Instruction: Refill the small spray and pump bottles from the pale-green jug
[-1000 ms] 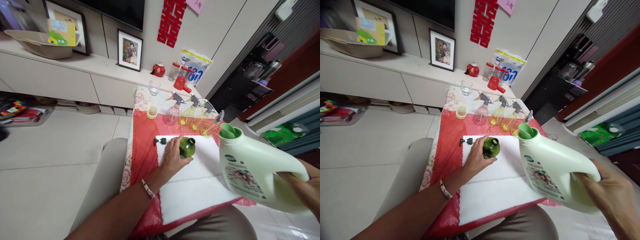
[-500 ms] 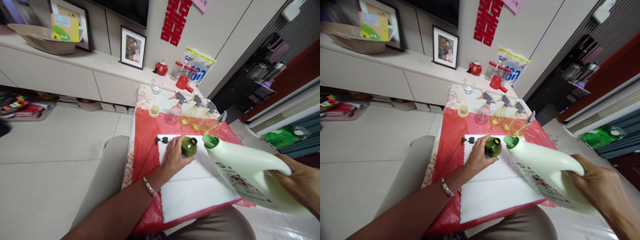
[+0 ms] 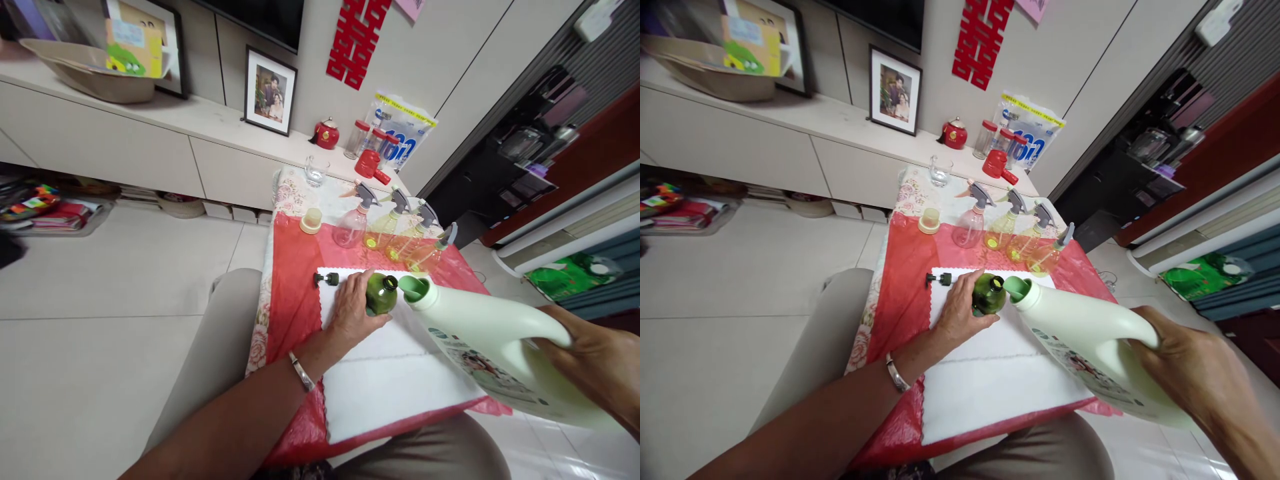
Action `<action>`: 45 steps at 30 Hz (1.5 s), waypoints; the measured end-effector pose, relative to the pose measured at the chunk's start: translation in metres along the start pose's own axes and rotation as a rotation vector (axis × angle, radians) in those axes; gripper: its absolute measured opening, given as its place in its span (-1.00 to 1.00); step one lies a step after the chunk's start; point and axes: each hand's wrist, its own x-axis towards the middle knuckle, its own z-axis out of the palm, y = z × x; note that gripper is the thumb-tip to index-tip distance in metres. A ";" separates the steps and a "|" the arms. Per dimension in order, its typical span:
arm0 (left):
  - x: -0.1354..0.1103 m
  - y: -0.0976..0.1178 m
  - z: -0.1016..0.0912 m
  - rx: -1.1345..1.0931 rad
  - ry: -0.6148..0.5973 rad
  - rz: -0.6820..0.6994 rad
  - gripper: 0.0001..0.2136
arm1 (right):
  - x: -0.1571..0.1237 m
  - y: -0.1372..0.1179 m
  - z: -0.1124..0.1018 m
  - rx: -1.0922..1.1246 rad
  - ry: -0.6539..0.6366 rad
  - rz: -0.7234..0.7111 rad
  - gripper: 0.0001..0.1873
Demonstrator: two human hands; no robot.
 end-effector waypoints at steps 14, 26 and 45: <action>0.000 -0.001 0.001 0.006 0.009 0.007 -0.14 | 0.002 -0.008 -0.010 -0.053 -0.053 0.041 -0.32; 0.000 -0.001 0.001 -0.005 0.011 0.012 -0.11 | 0.008 0.004 -0.009 -0.088 0.006 -0.059 -0.44; 0.000 -0.001 0.000 0.004 -0.012 0.007 -0.13 | 0.026 0.031 -0.004 -0.253 0.031 -0.079 -0.40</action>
